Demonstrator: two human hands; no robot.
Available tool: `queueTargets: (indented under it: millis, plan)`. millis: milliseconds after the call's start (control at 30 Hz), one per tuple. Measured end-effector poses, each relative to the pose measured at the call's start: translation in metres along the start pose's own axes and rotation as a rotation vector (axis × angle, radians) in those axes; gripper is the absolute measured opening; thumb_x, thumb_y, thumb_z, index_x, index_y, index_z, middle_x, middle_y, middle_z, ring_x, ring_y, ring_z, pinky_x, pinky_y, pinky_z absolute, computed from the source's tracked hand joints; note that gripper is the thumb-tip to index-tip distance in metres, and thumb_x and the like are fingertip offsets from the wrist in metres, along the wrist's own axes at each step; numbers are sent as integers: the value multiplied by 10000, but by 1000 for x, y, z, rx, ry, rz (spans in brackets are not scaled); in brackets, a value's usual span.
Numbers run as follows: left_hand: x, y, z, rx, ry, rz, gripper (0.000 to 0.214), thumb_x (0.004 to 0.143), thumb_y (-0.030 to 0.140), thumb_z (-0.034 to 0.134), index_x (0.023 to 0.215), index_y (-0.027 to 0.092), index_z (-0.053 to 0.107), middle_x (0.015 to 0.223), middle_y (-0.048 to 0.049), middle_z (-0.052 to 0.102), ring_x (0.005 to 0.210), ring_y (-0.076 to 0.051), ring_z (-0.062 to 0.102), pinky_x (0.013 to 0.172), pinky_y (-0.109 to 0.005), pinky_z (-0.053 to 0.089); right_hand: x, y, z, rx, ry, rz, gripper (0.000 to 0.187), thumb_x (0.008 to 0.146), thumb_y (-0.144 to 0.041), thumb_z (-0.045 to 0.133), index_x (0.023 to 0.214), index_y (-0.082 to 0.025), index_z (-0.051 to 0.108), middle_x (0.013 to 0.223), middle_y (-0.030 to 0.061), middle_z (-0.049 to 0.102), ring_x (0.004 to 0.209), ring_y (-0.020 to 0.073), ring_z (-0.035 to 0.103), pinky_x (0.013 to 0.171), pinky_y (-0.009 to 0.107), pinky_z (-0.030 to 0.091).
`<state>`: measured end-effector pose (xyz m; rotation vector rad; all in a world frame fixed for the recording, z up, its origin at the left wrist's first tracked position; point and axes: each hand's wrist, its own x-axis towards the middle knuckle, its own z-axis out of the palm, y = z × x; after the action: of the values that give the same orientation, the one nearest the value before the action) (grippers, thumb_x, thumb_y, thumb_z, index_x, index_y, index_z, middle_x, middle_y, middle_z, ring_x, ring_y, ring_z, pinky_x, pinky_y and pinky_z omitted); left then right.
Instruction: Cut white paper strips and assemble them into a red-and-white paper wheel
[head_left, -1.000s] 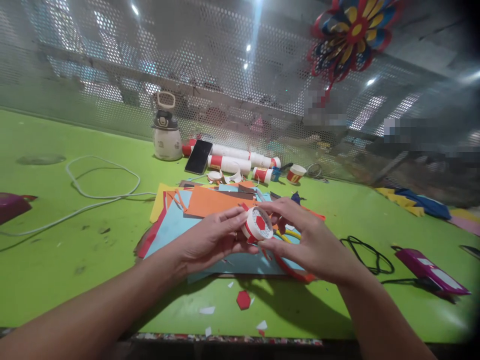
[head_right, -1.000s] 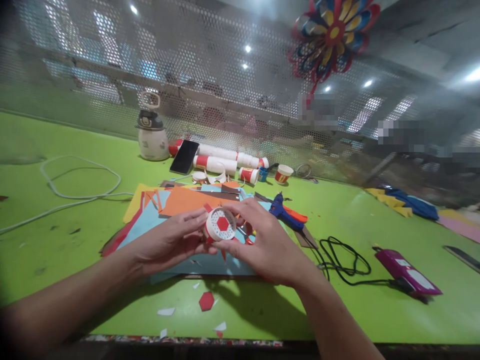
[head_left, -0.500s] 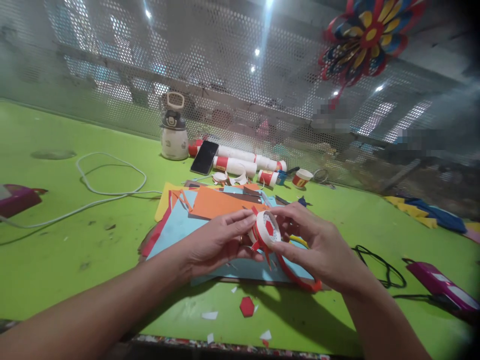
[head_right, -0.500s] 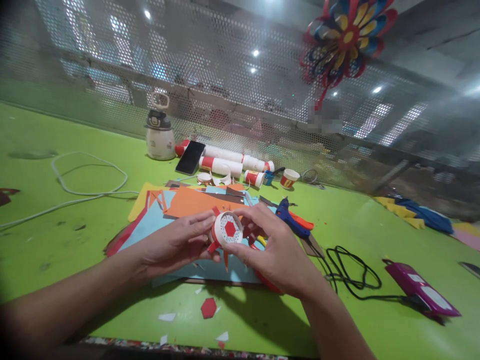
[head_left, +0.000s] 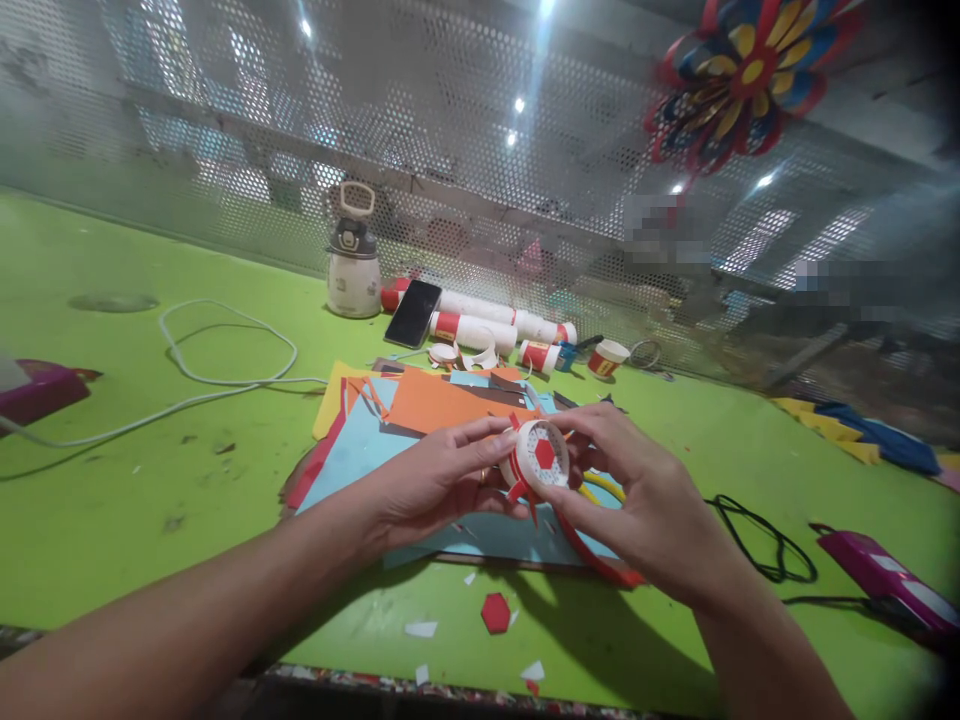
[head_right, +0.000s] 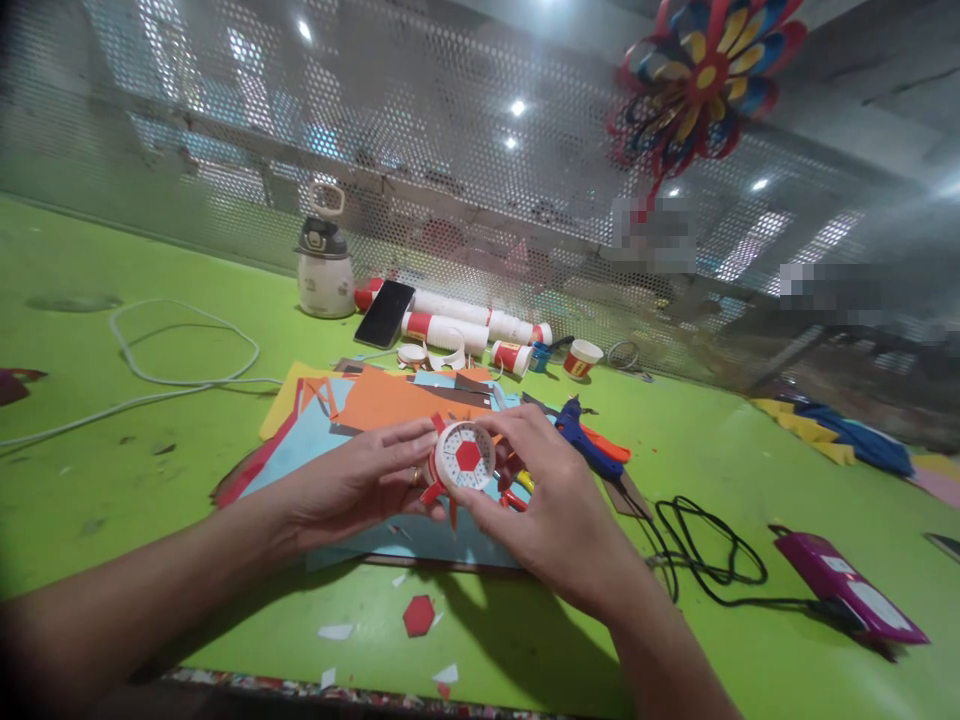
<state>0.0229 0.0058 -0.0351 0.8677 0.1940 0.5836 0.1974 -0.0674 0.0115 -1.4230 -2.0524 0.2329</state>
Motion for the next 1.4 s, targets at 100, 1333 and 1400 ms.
queueTargets:
  millis: [100,1333,1400]
  plan:
    - [0,-1,-2,4,3,-6,184,840,250,561,984,141,603,878,-67,588,716,-126,557,723,-336,490,-1,0,1,-17,-2,0,341,803,-217,628,1131,-217,535,1006,56,517,794,174,532,664,318,502]
    - [-1,-4,10,393,139,40,200,809,328,583,895,148,602,829,-20,563,762,-137,518,751,-294,412,-5,4,21,-257,17,-158,424,791,-116,616,1201,-76,513,1074,132,514,1012,241,516,915,396,456]
    - [1,-6,9,449,161,75,192,813,321,575,872,139,592,774,-4,545,684,-113,479,683,-263,400,-4,4,23,-252,22,-161,411,788,-106,616,1186,-71,519,1051,129,513,994,236,518,894,385,467]
